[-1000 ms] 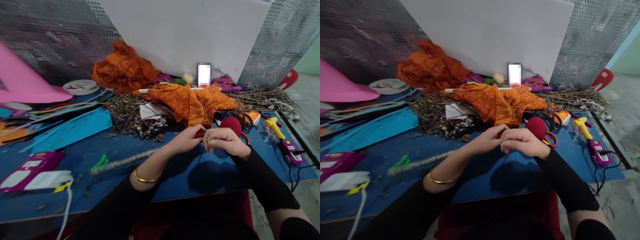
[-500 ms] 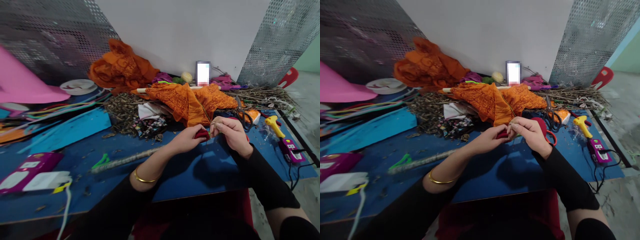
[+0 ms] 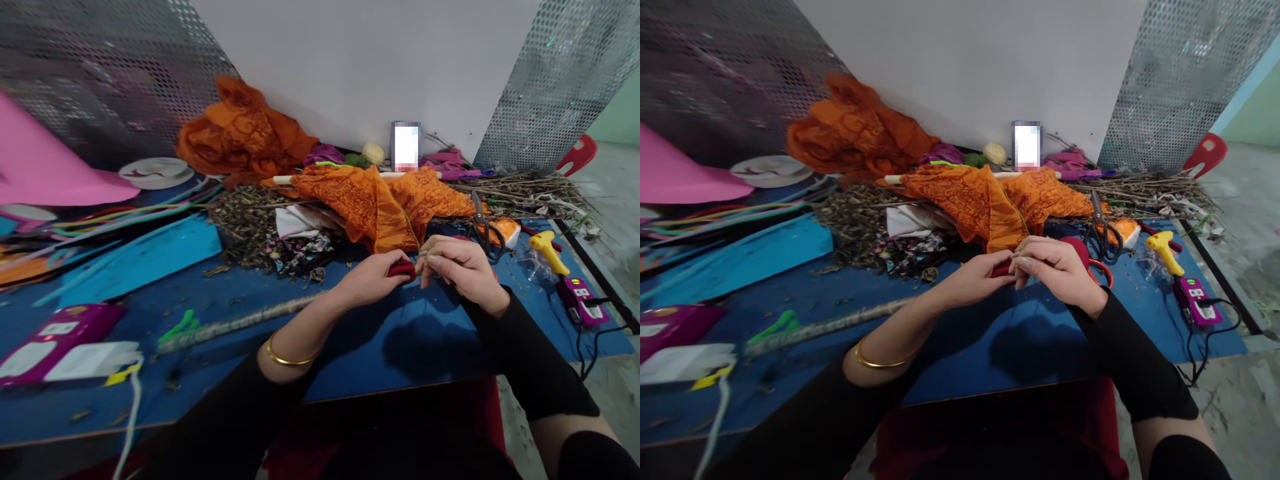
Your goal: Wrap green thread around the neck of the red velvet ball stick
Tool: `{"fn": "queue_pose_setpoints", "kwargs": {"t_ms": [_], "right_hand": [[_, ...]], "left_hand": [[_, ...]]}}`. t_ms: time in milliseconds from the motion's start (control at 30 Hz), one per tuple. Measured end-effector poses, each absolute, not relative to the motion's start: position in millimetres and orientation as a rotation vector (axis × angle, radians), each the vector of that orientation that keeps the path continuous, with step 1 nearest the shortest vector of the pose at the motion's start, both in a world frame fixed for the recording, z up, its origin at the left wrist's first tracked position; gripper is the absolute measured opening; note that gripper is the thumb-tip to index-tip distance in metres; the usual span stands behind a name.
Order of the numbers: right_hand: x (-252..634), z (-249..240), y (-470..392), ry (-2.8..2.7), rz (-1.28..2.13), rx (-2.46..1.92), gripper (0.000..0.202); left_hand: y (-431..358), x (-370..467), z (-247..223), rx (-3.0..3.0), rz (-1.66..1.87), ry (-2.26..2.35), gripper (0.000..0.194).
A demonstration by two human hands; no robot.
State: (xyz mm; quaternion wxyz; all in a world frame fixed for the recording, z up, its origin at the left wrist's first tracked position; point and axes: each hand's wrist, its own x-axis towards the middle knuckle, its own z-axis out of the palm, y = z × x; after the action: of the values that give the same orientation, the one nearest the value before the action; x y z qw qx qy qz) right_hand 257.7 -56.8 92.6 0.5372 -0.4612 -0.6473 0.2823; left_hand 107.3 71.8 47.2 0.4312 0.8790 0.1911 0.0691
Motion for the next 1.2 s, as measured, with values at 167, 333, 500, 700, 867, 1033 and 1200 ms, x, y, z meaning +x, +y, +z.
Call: {"fn": "queue_pose_setpoints", "kwargs": {"t_ms": [167, 333, 500, 700, 867, 1033, 1200], "right_hand": [[253, 91, -55, -1.619, 0.643, -1.005, 0.031], [250, 86, -54, -1.627, 0.73, -0.931, 0.03], [248, 81, -49, -1.424, 0.565, -1.073, 0.032], [243, 68, -42, -1.244, 0.53, -1.154, 0.032], [239, 54, -34, -0.981, 0.621, -1.156, 0.026], [238, 49, -31, -0.823, 0.6, -1.169, 0.023], [238, 48, -30, -0.783, 0.574, -1.173, 0.021]], "left_hand": [[68, 105, 50, 2.22, 0.147, 0.431, 0.008], [67, 104, 45, 2.222, 0.144, 0.398, 0.012], [65, 104, 42, 2.31, 0.151, 0.378, 0.018], [55, 104, 52, 2.55, 0.107, 0.416, 0.014], [45, 104, 57, 2.798, 0.021, 0.48, 0.017], [42, 105, 57, 2.857, 0.009, 0.475, 0.02], [42, 105, 54, 2.888, 0.053, 0.476, 0.021]]}}
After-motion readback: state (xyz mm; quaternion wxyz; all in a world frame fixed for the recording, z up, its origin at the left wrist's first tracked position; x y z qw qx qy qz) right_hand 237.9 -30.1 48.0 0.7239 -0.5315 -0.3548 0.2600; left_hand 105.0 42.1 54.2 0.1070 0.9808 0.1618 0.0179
